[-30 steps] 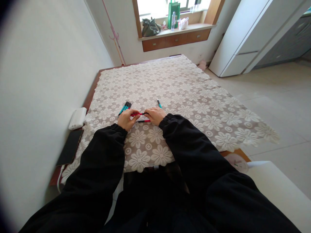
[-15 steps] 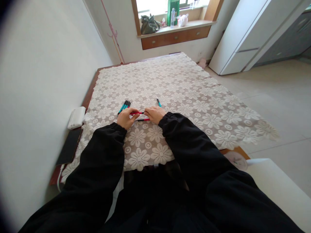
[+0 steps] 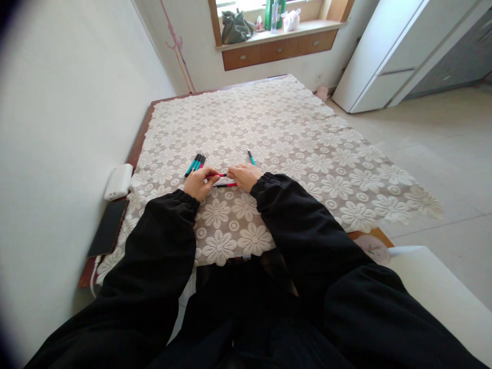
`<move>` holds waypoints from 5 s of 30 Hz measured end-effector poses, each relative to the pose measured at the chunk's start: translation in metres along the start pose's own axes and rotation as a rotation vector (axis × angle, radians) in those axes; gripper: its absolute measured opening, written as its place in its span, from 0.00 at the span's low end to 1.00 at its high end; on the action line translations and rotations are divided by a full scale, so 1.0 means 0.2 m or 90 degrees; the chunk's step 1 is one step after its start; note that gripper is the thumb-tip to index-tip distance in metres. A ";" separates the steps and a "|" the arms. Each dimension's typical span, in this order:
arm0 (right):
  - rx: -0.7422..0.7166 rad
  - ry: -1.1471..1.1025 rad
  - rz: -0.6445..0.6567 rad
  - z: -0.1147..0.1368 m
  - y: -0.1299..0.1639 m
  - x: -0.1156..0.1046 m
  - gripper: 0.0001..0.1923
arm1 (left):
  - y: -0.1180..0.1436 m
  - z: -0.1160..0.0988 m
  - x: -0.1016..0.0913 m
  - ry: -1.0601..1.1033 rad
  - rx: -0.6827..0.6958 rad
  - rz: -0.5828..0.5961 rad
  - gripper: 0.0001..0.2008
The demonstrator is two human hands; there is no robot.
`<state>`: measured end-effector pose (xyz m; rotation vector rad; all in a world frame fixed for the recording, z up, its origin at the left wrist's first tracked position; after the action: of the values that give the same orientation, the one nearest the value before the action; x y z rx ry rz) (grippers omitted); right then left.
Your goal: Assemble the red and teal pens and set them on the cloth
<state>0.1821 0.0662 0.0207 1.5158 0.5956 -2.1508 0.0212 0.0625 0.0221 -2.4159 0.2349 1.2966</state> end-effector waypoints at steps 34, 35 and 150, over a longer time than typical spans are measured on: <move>-0.018 -0.018 -0.002 0.00 0.00 0.00 0.16 | 0.00 0.00 0.03 -0.013 0.002 0.040 0.11; -0.018 -0.015 0.002 0.00 0.00 0.00 0.16 | 0.00 0.00 0.03 -0.014 0.002 0.041 0.10; -0.108 -0.095 -0.094 0.02 0.03 0.04 0.17 | 0.03 -0.03 0.04 -0.023 0.018 0.034 0.20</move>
<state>0.1799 0.0589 0.0143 1.2443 0.8371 -2.2346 0.0284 0.0558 0.0167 -2.3751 0.3078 1.3506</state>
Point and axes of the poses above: each hand's wrist, its own y-axis away from the middle knuckle, its own x-axis out of the palm, z = x × y, the point moved 7 cm from there along -y, towards the middle knuckle, and after that the axes turned 3 degrees about -y, right-handed, at the moved point
